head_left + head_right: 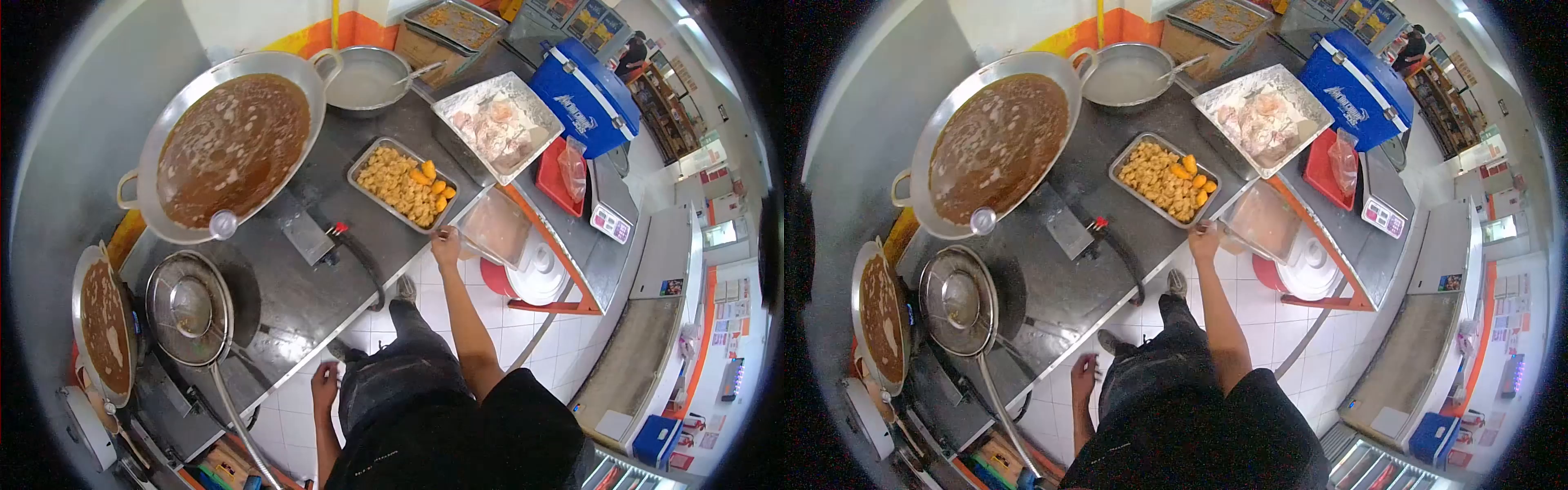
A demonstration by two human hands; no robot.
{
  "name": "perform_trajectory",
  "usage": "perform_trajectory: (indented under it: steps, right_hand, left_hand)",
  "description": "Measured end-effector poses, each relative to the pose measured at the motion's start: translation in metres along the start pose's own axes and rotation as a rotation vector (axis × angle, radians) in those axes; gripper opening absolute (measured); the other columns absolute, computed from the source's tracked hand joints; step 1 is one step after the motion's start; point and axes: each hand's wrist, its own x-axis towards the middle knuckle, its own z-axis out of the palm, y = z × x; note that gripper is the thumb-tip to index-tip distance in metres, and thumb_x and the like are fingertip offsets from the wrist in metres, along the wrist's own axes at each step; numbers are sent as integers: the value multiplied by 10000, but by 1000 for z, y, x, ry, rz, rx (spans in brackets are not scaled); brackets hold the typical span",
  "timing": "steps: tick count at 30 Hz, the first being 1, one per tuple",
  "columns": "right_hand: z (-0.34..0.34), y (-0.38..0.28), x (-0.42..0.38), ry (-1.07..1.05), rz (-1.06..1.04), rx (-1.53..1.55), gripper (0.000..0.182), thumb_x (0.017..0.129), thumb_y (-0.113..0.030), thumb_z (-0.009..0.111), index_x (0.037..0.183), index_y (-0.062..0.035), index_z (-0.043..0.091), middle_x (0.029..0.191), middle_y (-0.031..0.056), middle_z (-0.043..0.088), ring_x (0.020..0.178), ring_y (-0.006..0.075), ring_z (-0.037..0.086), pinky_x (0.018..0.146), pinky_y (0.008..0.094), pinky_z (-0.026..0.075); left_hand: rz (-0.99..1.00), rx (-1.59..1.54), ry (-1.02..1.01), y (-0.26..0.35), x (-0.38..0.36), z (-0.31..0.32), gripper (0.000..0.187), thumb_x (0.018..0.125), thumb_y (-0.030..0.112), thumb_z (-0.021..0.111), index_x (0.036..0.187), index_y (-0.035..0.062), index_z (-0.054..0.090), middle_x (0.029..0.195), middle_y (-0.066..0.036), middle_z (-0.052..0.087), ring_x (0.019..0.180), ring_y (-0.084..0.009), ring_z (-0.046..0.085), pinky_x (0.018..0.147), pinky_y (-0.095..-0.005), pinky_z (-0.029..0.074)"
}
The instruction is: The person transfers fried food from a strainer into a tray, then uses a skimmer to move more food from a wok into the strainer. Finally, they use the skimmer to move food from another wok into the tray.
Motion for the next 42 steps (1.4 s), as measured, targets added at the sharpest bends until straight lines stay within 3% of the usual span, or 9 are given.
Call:
perform_trajectory:
  steps: [3, 5, 10, 17, 20, 25, 31, 35, 42]
  right_hand:
    - [-21, 6, 42, -138, 308, 258, 270, 800, -110, 610, 1046, -23, 543, 781, 70, 615, 678, 165, 604, 555, 320, 498]
    - [-29, 18, 63, -178, 526, 805, 324, 815, -145, 618, 1094, -14, 518, 902, 68, 584, 749, 157, 594, 564, 300, 510]
    - [-35, 38, 146, -315, 461, 684, 351, 902, -150, 534, 1238, -49, 532, 1003, 51, 583, 799, 138, 570, 603, 279, 534]
    - [-36, 38, 212, -823, 342, 556, 302, 892, -56, 530, 1182, -4, 597, 833, 42, 617, 623, 102, 544, 554, 252, 492]
    - [-40, 52, 198, -847, 272, 544, 319, 886, -13, 527, 1200, 4, 584, 789, 30, 602, 604, 95, 533, 544, 250, 467]
    - [-101, 51, 131, -808, 461, 645, 302, 890, -18, 545, 1186, 28, 580, 778, 15, 573, 635, 95, 529, 574, 241, 461]
    - [-218, 62, 31, -679, 402, 768, 283, 901, -12, 541, 1178, 26, 582, 872, 24, 551, 693, 100, 519, 572, 234, 454]
    - [-315, 71, -28, -566, 421, 764, 314, 901, -2, 523, 1211, 25, 564, 957, 39, 541, 731, 96, 506, 575, 230, 450]
    - [-539, 96, -94, -292, 594, 677, 353, 911, -50, 528, 1244, 68, 518, 869, 25, 494, 693, 108, 482, 587, 244, 435]
  left_hand:
    - [17, -153, -270, 125, 63, 75, 200, 938, 180, 530, 1070, 45, 597, 798, 12, 575, 671, -68, 524, 575, -211, 411]
    - [274, -153, -220, 142, 137, 140, 227, 925, 184, 559, 1112, 54, 560, 805, 11, 553, 682, -75, 520, 567, -215, 413]
    - [154, -320, -145, 184, 281, 245, 330, 925, 147, 554, 1227, 65, 448, 992, -45, 567, 774, -141, 594, 646, -283, 501]
    - [148, -366, 250, 237, 277, 281, 494, 911, 127, 543, 1348, 15, 341, 1262, -111, 483, 1055, -219, 499, 871, -299, 388]
    - [136, -561, 348, 194, 298, 285, 592, 900, 99, 547, 1410, 18, 257, 1330, -109, 423, 1114, -210, 464, 920, -295, 371]
    - [197, -716, 381, 190, 237, 286, 624, 871, 51, 563, 1410, 27, 248, 1328, -115, 407, 1117, -217, 461, 939, -315, 377]
    - [367, -676, 241, 199, 105, 307, 435, 785, -29, 467, 1212, 44, 424, 1049, -34, 508, 837, -128, 505, 706, -228, 412]
    - [358, -647, 95, 194, 24, 340, 514, 753, -22, 485, 1260, 0, 406, 1170, -62, 512, 1014, -166, 529, 912, -297, 419]
    - [360, -470, -250, 192, -124, 463, 578, 731, -25, 471, 1301, -15, 378, 1197, -71, 494, 1096, -171, 493, 953, -303, 391]
